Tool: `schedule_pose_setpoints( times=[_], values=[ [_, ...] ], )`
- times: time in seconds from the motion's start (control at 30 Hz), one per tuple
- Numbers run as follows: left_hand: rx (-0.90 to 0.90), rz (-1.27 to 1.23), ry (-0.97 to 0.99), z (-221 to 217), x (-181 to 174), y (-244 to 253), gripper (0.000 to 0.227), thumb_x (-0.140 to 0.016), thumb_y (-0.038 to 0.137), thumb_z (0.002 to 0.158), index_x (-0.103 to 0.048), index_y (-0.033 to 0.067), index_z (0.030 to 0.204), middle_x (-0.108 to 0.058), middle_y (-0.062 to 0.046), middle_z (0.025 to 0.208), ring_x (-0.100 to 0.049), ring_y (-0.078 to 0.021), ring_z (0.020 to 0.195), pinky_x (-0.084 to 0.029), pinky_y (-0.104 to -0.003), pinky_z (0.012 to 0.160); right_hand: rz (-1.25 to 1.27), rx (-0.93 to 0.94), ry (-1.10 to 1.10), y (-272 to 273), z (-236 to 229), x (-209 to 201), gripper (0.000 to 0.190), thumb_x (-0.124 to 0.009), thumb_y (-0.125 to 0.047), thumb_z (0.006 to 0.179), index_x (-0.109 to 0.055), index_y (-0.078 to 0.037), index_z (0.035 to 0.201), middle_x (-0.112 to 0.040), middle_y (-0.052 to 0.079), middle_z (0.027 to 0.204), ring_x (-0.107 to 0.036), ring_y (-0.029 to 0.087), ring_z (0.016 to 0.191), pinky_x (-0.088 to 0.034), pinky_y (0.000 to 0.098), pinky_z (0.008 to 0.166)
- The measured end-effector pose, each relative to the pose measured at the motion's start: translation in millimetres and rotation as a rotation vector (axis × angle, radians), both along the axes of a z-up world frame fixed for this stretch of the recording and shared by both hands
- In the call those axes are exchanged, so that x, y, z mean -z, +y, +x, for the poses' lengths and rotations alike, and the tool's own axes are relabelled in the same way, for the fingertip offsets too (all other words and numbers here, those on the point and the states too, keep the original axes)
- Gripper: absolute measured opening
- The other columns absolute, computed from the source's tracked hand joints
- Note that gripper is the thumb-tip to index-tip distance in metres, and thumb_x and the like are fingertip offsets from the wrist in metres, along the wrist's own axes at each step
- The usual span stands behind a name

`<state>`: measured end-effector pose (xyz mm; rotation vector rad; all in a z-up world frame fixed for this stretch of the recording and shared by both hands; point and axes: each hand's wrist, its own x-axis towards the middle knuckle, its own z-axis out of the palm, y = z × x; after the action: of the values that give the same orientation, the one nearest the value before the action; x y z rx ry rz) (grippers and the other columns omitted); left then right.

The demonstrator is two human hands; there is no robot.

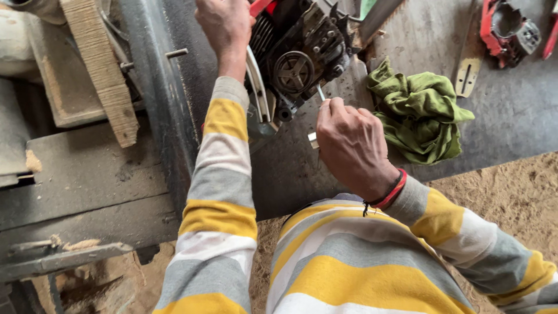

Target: The person wipes down a chainsaw guide bar with a green cloth and then uses a socket tool to perform maintenance on the internal components of the chainsaw body.

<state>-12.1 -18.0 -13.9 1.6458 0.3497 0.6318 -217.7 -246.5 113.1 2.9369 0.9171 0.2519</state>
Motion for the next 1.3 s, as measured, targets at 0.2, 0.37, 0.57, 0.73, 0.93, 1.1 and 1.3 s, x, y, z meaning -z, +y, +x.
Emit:
schedule_pose_setpoints(
  times=[0.2, 0.37, 0.57, 0.73, 0.93, 1.1, 1.3],
  values=[
    [0.032, 0.069, 0.021, 9, 30, 7, 0.028, -0.06, 0.017, 0.093, -0.062, -0.0092, 0.086, -0.072, -0.014, 0.058, -0.076, -0.0166, 0.044, -0.063, -0.028, 0.044, -0.024, 0.033, -0.036, -5, 7, 1, 0.028, -0.066, -0.005, 0.084, -0.067, 0.009, 0.108, -0.063, 0.011, 0.085, -0.065, 0.02, 0.068, -0.05, 0.0329, 0.061],
    [0.078, 0.069, 0.014, 19, 50, 12, 0.029, -0.062, 0.015, 0.091, -0.065, -0.0119, 0.083, -0.073, -0.015, 0.056, -0.078, -0.0191, 0.045, -0.064, -0.028, 0.045, -0.02, 0.014, -0.08, -5, 8, 12, 0.032, -0.066, -0.003, 0.084, -0.067, 0.012, 0.112, -0.062, 0.01, 0.082, -0.062, 0.016, 0.062, -0.048, 0.0311, 0.055],
    [0.044, -0.032, 0.025, 9, 25, 4, 0.03, -0.058, 0.014, 0.091, -0.059, -0.0155, 0.087, -0.069, -0.016, 0.056, -0.074, -0.0204, 0.04, -0.065, -0.029, 0.037, 0.001, -0.015, 0.006, 14, -7, 41, 0.022, -0.064, -0.001, 0.087, -0.066, 0.01, 0.106, -0.061, 0.011, 0.082, -0.059, 0.013, 0.06, -0.047, 0.0295, 0.054],
    [0.073, 0.107, 0.103, 14, 42, 11, 0.034, -0.058, 0.016, 0.098, -0.07, -0.0149, 0.088, -0.072, -0.013, 0.058, -0.073, -0.0169, 0.05, -0.061, -0.027, 0.047, 0.047, 0.025, 0.184, -13, 0, 41, 0.033, -0.068, -0.006, 0.087, -0.066, 0.005, 0.118, -0.063, 0.008, 0.088, -0.06, 0.017, 0.064, -0.047, 0.0325, 0.054],
    [0.077, -0.033, 0.084, 35, 88, 23, 0.035, -0.062, 0.019, 0.094, -0.057, -0.0156, 0.097, -0.072, -0.013, 0.054, -0.075, -0.0167, 0.041, -0.064, -0.023, 0.037, 0.153, -0.253, 0.087, -47, 11, 33, 0.076, -0.078, -0.017, 0.062, -0.061, 0.005, 0.132, -0.063, 0.009, 0.099, -0.065, 0.024, 0.086, -0.052, 0.0368, 0.076],
    [0.082, -0.073, 0.031, 32, 83, 25, 0.032, -0.059, 0.019, 0.095, -0.063, -0.0132, 0.093, -0.072, -0.013, 0.057, -0.076, -0.0158, 0.044, -0.063, -0.023, 0.039, 0.107, -0.345, 0.006, -60, 20, 40, 0.078, -0.08, -0.013, 0.068, -0.058, 0.002, 0.141, -0.064, 0.006, 0.105, -0.066, 0.021, 0.091, -0.053, 0.0331, 0.081],
    [0.103, -0.099, -0.009, 25, 59, 25, 0.027, -0.059, 0.015, 0.095, -0.065, -0.0117, 0.091, -0.073, -0.014, 0.06, -0.075, -0.0161, 0.045, -0.064, -0.023, 0.039, 0.04, -0.32, 0.114, -50, 28, 28, 0.071, -0.079, -0.016, 0.07, -0.06, 0.005, 0.134, -0.064, 0.008, 0.099, -0.066, 0.02, 0.074, -0.052, 0.034, 0.065]
  ],
)
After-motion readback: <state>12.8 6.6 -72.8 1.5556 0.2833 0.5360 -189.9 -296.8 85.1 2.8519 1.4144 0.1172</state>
